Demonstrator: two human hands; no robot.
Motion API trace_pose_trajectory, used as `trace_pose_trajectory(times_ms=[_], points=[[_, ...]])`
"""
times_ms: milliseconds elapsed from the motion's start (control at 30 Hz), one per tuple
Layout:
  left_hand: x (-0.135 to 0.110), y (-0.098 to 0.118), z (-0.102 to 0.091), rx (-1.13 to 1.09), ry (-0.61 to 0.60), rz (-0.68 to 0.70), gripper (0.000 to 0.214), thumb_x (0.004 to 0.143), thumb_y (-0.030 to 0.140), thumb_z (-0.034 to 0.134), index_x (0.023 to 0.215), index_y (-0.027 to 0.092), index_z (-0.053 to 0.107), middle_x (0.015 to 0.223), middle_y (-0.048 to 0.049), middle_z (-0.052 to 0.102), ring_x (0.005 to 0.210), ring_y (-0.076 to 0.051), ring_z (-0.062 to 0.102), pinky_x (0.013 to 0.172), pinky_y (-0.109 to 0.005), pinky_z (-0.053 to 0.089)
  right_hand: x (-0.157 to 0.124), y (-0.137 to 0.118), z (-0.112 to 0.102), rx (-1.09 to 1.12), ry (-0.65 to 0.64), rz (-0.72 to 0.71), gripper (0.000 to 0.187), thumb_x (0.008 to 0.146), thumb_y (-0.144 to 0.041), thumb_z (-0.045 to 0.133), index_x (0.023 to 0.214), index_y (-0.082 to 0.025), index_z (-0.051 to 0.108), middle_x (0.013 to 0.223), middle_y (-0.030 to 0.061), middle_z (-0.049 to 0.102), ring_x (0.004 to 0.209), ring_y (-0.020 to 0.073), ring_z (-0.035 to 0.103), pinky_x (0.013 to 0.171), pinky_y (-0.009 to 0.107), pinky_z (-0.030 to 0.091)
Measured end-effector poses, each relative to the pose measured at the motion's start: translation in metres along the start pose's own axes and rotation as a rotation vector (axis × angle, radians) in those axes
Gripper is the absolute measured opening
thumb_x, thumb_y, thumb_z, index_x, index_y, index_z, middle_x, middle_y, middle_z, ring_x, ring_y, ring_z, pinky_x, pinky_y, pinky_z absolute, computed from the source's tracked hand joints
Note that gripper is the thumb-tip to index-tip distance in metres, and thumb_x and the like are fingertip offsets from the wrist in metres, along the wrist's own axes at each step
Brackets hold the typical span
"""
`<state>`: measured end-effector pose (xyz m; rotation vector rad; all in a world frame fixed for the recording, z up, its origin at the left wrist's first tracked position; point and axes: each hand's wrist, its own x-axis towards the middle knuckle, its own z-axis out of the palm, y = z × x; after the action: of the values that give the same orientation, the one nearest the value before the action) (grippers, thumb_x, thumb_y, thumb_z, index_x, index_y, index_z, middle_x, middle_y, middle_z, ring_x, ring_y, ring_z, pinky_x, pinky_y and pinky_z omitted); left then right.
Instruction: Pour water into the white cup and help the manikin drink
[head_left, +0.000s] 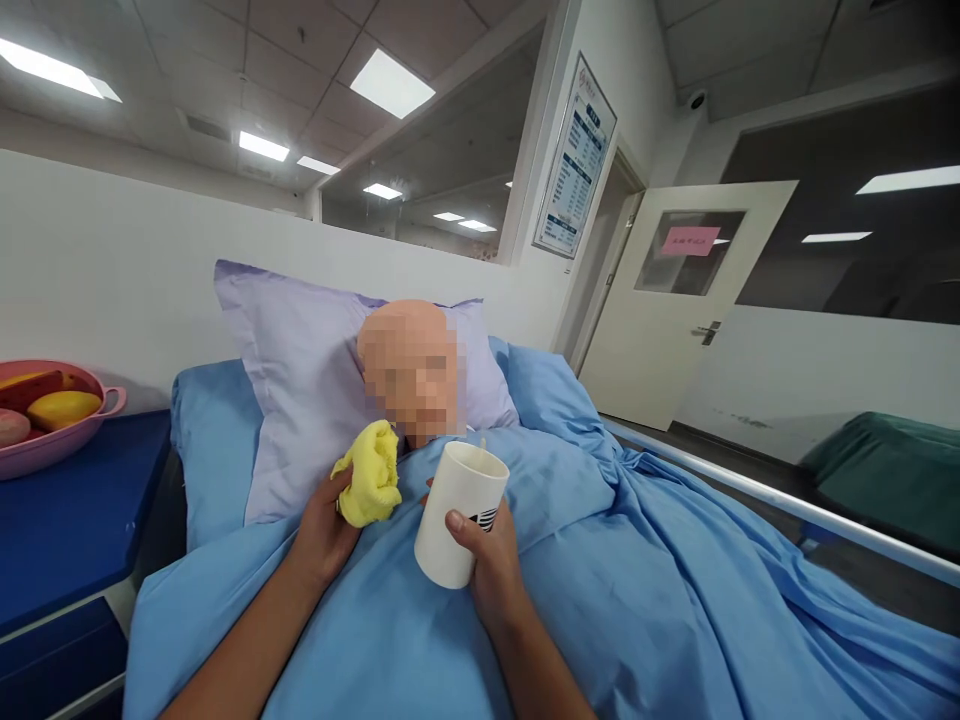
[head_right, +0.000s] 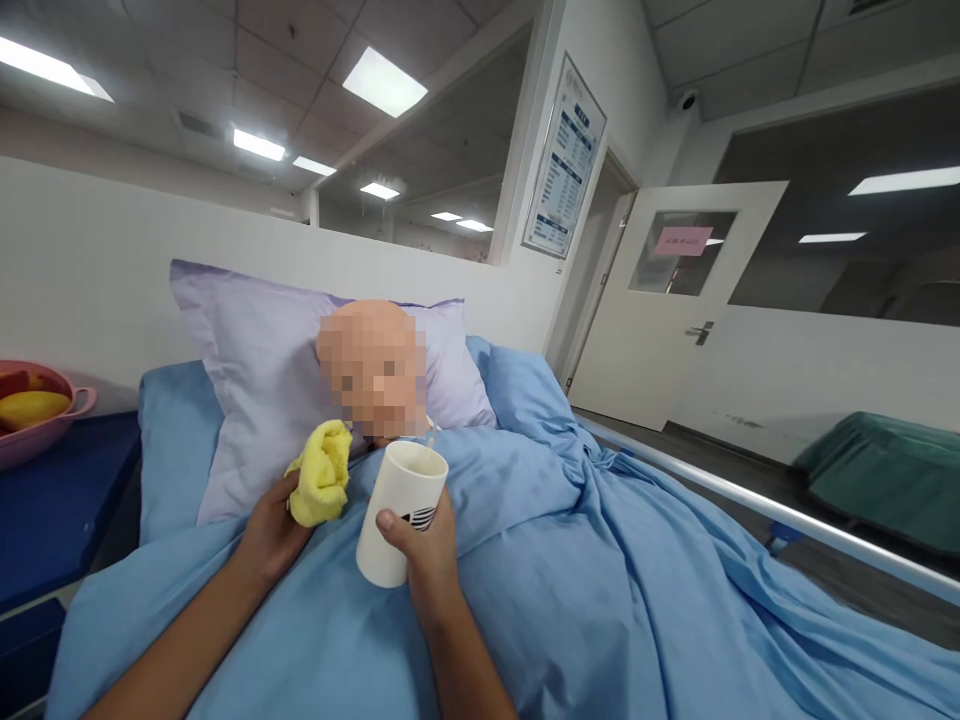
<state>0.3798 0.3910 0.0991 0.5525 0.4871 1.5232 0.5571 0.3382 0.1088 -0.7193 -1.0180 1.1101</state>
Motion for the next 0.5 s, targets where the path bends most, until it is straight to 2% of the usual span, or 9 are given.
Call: trace_pose_trajectory(times_ms=[267,500], points=[[0.003,-0.005,-0.009,0.064,-0.104,0.009,0.028,0.082,0.016,0.067,0.110,0.012,0.067,0.097,-0.0073,0.072,0.082,-0.018,0.069,0.073,-0.027,0.060,-0.002,-0.002,0.000,-0.060,-0.088,0.047,0.063,0.059,-0.048,0.085,0.111,-0.020,0.065,0.094,0.0070,0.072,0.082,0.0251,0.066,0.061,0.033,0.052],[0.007,-0.011,-0.016,0.046,-0.136,0.032,0.034,0.083,0.018,0.066,0.117,0.014,0.065,0.103,-0.0067,0.073,0.092,-0.020,0.070,0.085,-0.030,0.057,-0.001,-0.006,0.003,-0.175,-0.187,0.066,0.065,0.061,-0.045,0.088,0.114,-0.021,0.060,0.097,0.0043,0.070,0.078,0.0200,0.063,0.068,0.033,0.051]])
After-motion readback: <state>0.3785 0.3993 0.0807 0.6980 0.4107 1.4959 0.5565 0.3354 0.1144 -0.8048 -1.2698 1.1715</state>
